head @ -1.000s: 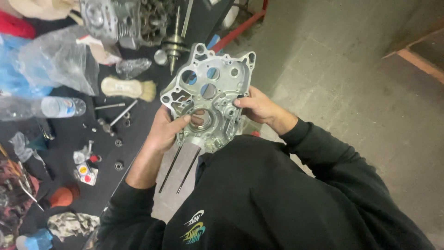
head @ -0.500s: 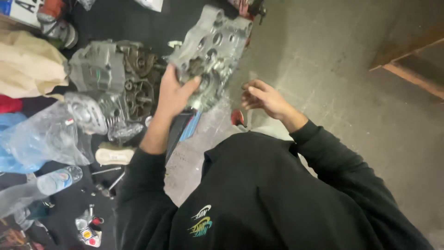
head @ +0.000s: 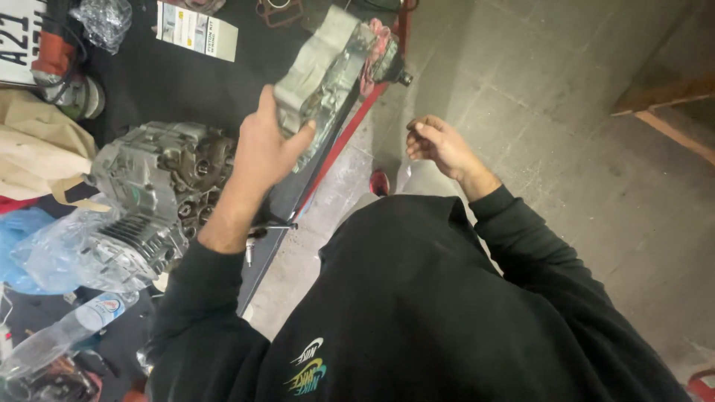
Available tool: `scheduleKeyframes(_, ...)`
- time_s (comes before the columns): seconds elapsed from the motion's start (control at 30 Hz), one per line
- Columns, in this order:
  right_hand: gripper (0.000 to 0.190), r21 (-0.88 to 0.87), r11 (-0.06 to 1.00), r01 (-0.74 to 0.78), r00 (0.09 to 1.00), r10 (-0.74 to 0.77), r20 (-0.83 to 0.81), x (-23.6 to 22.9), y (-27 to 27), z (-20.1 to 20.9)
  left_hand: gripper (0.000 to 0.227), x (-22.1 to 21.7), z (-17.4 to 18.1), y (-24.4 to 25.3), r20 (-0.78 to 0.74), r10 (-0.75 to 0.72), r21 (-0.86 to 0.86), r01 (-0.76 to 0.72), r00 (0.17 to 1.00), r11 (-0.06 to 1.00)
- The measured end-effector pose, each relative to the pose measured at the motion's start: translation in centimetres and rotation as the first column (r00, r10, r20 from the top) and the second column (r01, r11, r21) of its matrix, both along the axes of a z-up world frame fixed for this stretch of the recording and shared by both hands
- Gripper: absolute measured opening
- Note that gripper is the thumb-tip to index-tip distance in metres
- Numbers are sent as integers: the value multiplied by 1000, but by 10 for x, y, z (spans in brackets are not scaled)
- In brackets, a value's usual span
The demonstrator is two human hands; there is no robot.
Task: The person uses a hammer and a metal rod to tap a component into a metallic engine casing. They then wipe the casing with a red cloth and place it on a workbench.
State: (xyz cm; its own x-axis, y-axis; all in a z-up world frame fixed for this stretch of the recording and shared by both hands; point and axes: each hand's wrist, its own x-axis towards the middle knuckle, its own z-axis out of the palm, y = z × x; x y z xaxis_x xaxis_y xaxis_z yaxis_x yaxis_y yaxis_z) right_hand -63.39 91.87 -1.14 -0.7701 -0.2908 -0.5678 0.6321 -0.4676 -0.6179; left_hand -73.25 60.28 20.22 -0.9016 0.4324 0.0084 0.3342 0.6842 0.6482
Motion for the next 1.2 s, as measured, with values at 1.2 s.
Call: scheduleKeyframes(1.2, 24, 772, 514, 374, 247, 748, -617, -157, 26, 88, 60, 45, 17, -14, 298, 306, 275, -388, 904, 879)
